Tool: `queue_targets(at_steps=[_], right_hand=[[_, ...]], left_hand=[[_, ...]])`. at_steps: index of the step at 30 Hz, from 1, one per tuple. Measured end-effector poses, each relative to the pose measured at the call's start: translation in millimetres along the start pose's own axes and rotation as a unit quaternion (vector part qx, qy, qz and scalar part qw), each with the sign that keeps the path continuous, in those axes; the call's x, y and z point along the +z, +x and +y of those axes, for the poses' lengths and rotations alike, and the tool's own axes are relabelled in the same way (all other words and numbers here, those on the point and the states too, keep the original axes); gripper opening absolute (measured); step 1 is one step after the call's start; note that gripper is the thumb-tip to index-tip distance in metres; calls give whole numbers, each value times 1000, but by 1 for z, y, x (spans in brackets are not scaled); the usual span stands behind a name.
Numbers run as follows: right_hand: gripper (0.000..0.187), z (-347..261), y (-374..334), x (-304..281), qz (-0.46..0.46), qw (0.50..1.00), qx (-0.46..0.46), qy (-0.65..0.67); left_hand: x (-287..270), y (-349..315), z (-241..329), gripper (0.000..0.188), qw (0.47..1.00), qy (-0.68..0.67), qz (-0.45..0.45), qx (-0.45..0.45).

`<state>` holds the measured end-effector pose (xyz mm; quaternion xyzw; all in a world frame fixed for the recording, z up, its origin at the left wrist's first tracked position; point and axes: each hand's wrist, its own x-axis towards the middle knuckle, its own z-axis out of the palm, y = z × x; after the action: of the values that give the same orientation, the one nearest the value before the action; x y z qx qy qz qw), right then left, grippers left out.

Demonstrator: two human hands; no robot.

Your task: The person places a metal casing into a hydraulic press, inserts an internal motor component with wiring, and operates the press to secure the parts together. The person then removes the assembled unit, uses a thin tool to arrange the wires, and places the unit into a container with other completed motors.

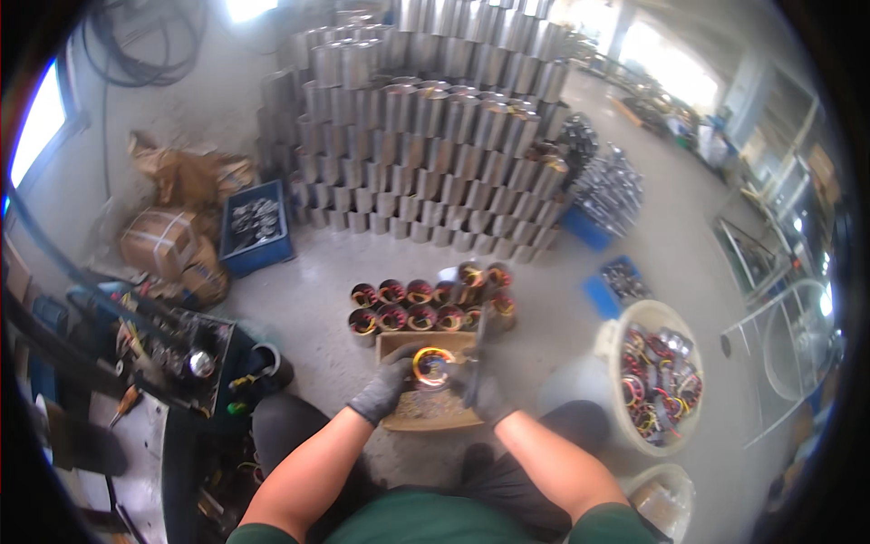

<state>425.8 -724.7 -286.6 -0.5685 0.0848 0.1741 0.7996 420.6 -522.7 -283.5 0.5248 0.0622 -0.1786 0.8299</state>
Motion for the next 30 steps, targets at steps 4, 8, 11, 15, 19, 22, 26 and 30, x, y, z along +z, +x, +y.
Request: queue_targets(at_steps=[4, 8, 11, 15, 19, 22, 26, 30], right_hand=[[56, 0, 10, 4, 32, 994, 22, -103], [63, 54, 41, -34, 20, 998, 21, 62], [62, 74, 61, -70, 54, 994, 51, 76], [57, 41, 33, -21, 21, 998, 47, -38], [51, 21, 18, -5, 46, 991, 54, -116], [51, 14, 13, 1, 50, 996, 72, -35], [49, 27, 11, 0, 59, 995, 29, -70], [49, 23, 11, 7, 52, 992, 5, -112]], left_hand=[[-10, -2, -12, 41, 997, 51, 31, 39], [-16, 2, -23, 37, 998, 67, 13, 17], [2, 4, -8, 36, 997, 9, -75, 20], [-15, 4, -26, 35, 996, 86, 31, 18], [-23, 16, -43, 40, 924, 351, 63, 139], [-1, 2, -24, 38, 865, 465, 75, 173], [5, -1, -16, 67, 915, 402, 20, 31], [-16, 12, -48, 61, 806, 566, -41, 171]])
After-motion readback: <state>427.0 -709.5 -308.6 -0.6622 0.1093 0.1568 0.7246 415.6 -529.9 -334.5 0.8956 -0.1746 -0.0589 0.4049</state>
